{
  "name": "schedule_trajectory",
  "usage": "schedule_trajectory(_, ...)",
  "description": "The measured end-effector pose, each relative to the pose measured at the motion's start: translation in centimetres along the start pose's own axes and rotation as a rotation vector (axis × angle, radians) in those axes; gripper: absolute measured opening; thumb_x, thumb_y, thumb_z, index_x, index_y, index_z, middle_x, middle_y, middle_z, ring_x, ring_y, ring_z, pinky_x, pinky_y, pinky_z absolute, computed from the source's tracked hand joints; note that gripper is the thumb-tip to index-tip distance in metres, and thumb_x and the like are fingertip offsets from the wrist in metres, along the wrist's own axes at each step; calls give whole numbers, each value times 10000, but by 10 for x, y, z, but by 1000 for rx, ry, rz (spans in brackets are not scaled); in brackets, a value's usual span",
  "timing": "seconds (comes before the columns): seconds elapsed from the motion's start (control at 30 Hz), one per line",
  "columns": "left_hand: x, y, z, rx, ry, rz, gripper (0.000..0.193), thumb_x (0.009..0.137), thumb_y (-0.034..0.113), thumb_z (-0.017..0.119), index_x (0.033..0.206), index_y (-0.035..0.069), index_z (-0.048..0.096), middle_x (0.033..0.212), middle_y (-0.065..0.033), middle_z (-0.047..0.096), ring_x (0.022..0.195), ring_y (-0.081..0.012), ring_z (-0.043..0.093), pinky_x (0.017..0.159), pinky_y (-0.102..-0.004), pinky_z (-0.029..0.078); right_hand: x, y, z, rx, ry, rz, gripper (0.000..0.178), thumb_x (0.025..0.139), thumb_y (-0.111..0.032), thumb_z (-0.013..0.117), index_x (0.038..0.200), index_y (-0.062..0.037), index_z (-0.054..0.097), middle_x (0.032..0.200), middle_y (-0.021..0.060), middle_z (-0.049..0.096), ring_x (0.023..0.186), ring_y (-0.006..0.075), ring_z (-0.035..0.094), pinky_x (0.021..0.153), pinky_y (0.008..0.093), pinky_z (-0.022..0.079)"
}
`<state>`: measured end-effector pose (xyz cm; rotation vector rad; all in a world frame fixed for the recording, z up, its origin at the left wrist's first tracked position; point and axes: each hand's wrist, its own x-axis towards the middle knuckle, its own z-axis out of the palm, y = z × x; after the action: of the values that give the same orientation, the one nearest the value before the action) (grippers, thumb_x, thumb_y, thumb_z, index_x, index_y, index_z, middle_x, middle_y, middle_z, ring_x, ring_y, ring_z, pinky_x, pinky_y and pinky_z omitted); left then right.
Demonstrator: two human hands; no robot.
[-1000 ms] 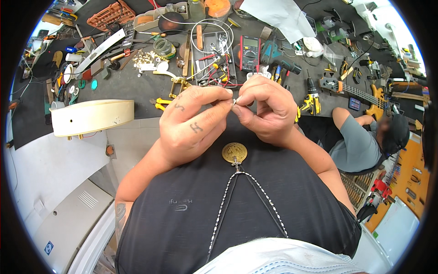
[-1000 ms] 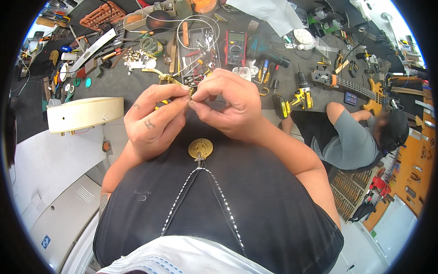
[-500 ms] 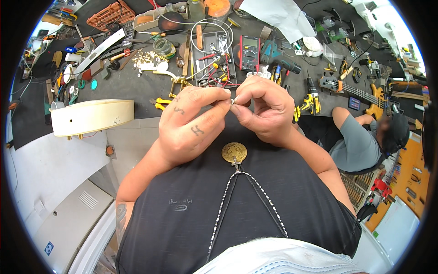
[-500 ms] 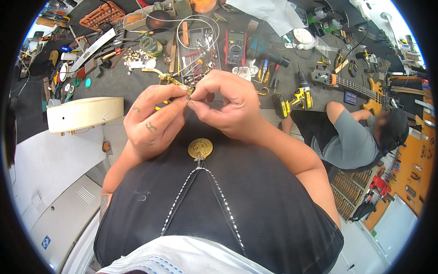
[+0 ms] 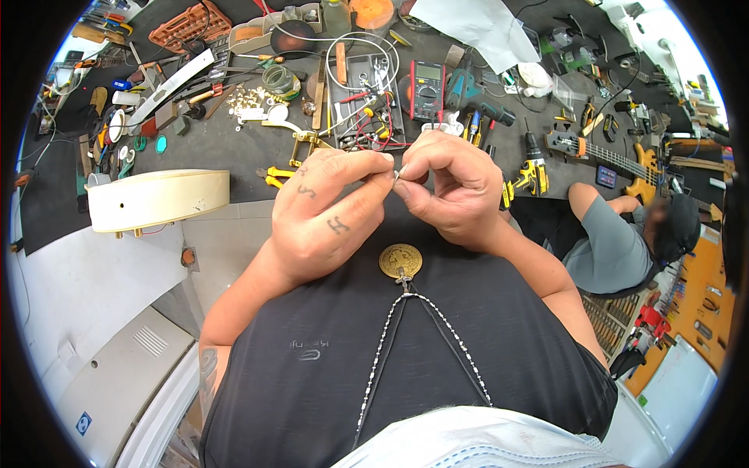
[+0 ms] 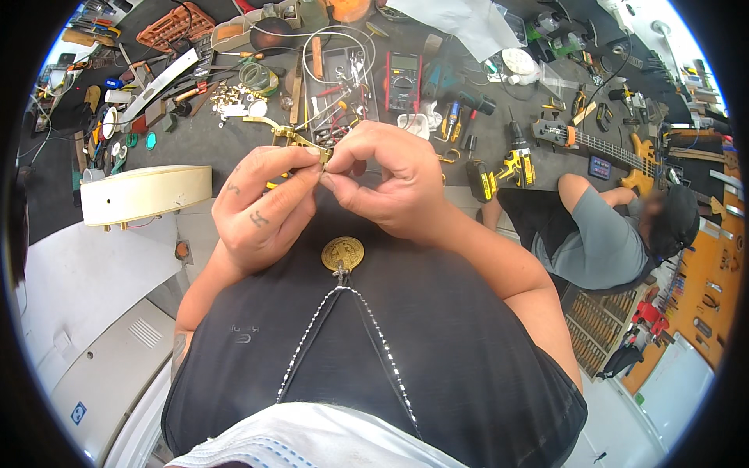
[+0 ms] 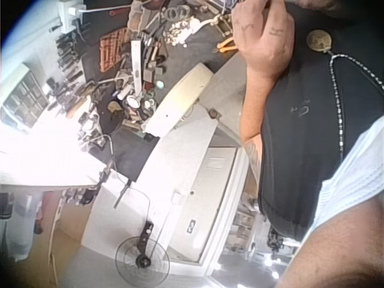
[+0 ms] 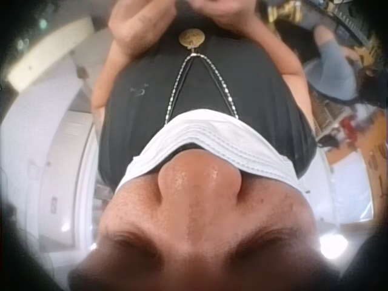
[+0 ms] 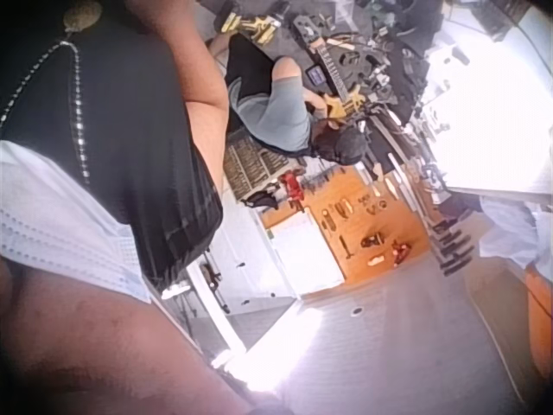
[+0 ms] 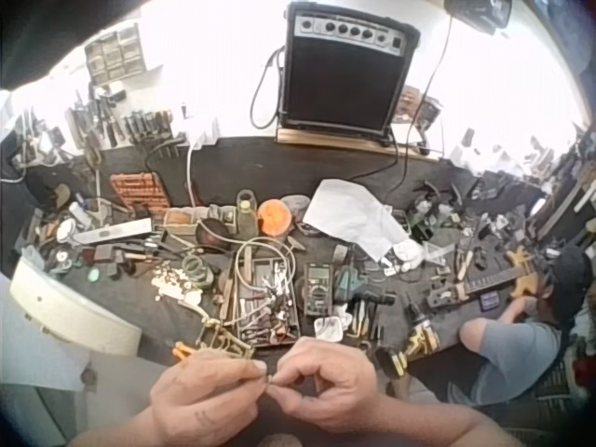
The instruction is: The person strips the insulation from a small wire using pliers, then inserts the exposed end into a hole on a white plastic housing. They use a screwdriver to secure the wire inside the housing.
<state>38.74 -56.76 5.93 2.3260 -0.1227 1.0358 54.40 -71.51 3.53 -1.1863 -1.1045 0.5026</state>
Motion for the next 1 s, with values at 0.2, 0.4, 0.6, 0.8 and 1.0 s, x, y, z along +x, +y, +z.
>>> schedule_trajectory(0.2, 0, -1, 1, 3, 6, 5, 412, 642, -117, 791, 1046, -46, 765, 1107, -138, 735, 895, -283, 726, 766, -383, 583, -1, 0, 0, -16, 9, -10, 157, 852, 41, 830, 949, -23, 725, 913, 63, 725, 790, 156, 650, 713, 299, 531)
schedule_trajectory(0.4, 0, -1, 1, 6, 3, 8, 408, 646, -117, 791, 1046, -45, 764, 1108, -142, 735, 896, -282, 727, 770, -383, 585, -2, 0, 1, 46, 9, 51, 148, 857, 36, 828, 946, -21, 724, 913, 57, 725, 797, 146, 648, 722, 296, 529)
schedule_trajectory(0.6, 0, -1, 0, 8, -15, 0, 405, 653, -111, 791, 1051, -41, 760, 1115, -142, 733, 905, -287, 728, 773, -386, 587, -1, 0, 1, 39, -1, 64, 143, 860, 33, 826, 939, -23, 721, 910, 56, 724, 798, 144, 648, 722, 296, 528)
schedule_trajectory(0.8, 0, -1, -1, 10, -18, -5, 406, 653, -110, 791, 1051, -37, 761, 1119, -140, 729, 905, -287, 724, 768, -388, 584, -1, 0, 1, 39, 1, 66, 139, 863, 31, 824, 939, -24, 721, 909, 56, 722, 800, 144, 649, 723, 296, 528)
schedule_trajectory(1.0, 3, 2, -4, -13, -42, -54, 350, 694, -125, 784, 1036, -55, 772, 1093, -156, 742, 926, -313, 748, 810, -392, 609, 0, -2, 1, 49, 2, 93, 143, 855, 30, 822, 933, -28, 717, 901, 50, 718, 800, 143, 643, 726, 300, 527)
